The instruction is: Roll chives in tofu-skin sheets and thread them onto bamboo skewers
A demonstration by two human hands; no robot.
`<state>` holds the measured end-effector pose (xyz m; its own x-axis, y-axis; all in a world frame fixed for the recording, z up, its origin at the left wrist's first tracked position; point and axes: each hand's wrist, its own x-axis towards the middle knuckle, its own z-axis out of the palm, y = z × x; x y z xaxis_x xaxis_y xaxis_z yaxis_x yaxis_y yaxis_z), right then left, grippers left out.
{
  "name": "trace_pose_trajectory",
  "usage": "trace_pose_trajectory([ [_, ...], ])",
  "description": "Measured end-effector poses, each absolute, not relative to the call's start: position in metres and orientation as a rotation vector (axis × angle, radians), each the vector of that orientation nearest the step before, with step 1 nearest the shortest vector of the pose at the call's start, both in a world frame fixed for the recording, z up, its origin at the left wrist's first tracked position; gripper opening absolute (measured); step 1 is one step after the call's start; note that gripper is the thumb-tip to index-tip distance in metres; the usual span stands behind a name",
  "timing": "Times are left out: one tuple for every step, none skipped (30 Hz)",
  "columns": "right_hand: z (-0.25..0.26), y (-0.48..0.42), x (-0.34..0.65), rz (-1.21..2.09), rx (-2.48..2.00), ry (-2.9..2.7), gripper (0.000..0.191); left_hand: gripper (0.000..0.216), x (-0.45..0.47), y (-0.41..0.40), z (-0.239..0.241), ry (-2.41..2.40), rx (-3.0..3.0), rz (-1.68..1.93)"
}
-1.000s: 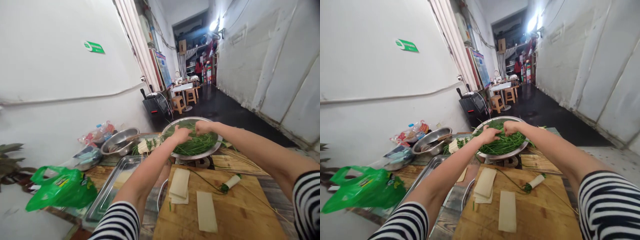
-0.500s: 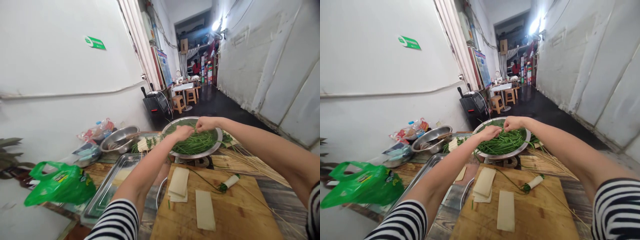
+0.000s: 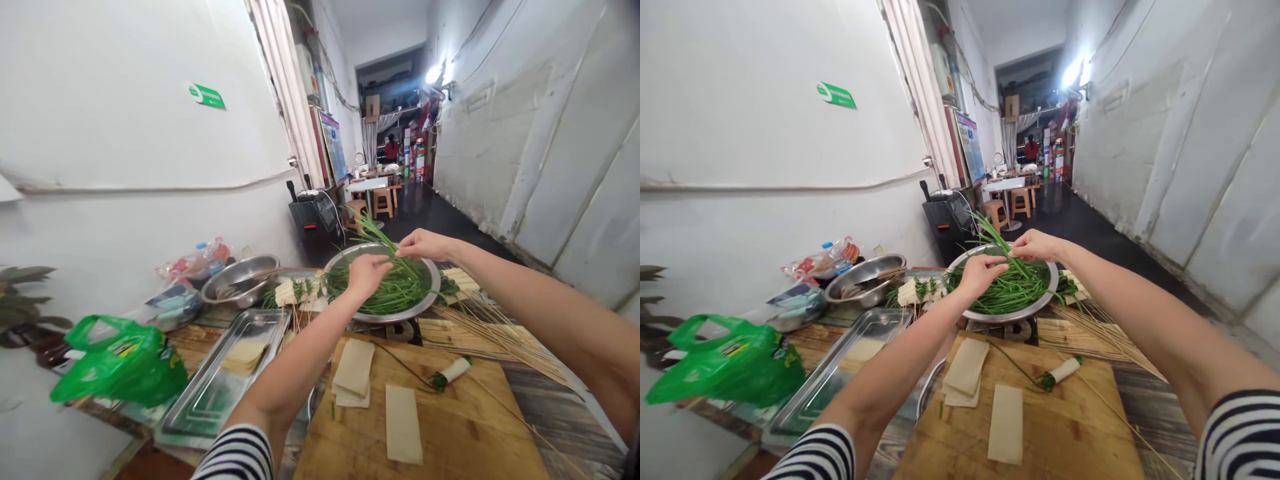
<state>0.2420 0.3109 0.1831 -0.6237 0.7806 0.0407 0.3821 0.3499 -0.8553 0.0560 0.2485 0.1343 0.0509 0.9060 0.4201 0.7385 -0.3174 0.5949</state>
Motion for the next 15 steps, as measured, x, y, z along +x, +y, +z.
trace_pose_trajectory([
  [0.184,0.309,0.241,1.213,-1.011,-2.157,0.035,0.025,0.060,0.251,0.132,1.654,2.027,1.121],
  [0.184,0.306,0.239,1.227,-1.007,-2.143,0.035,0.025,0.064,0.252,0.132,1.628,1.959,1.125],
  [0.184,0.305,0.238,1.240,-1.002,-2.130,0.034,0.025,0.067,0.254,0.132,1.609,1.897,1.132],
  [0.184,0.303,0.237,1.252,-0.998,-2.117,0.034,0.024,0.069,0.254,0.134,1.598,1.844,1.139],
  [0.184,0.303,0.237,1.262,-0.997,-2.104,0.034,0.022,0.070,0.254,0.135,1.590,1.802,1.144],
  [0.184,0.302,0.237,1.270,-0.996,-2.091,0.034,0.020,0.071,0.253,0.137,1.583,1.775,1.146],
  [0.183,0.303,0.237,1.276,-0.995,-2.076,0.034,0.019,0.071,0.252,0.139,1.573,1.760,1.144],
  [0.182,0.304,0.237,1.280,-0.994,-2.059,0.034,0.018,0.070,0.250,0.140,1.566,1.756,1.136],
  [0.181,0.305,0.237,1.283,-0.992,-2.040,0.035,0.017,0.069,0.248,0.141,1.569,1.759,1.127],
  [0.180,0.307,0.238,1.286,-0.988,-2.017,0.035,0.016,0.067,0.244,0.143,1.579,1.764,1.119],
  [0.178,0.309,0.239,1.288,-0.984,-1.992,0.036,0.016,0.066,0.240,0.144,1.589,1.768,1.115],
  [0.177,0.312,0.240,1.288,-0.982,-1.968,0.037,0.015,0.063,0.236,0.146,1.596,1.772,1.115],
  [0.175,0.315,0.241,1.285,-0.984,-1.949,0.038,0.014,0.060,0.230,0.148,1.595,1.778,1.120],
  [0.174,0.318,0.242,1.275,-0.989,-1.939,0.039,0.013,0.056,0.223,0.150,1.586,1.788,1.122],
  [0.172,0.321,0.244,1.259,-0.998,-1.940,0.039,0.013,0.050,0.214,0.153,1.571,1.799,1.122],
])
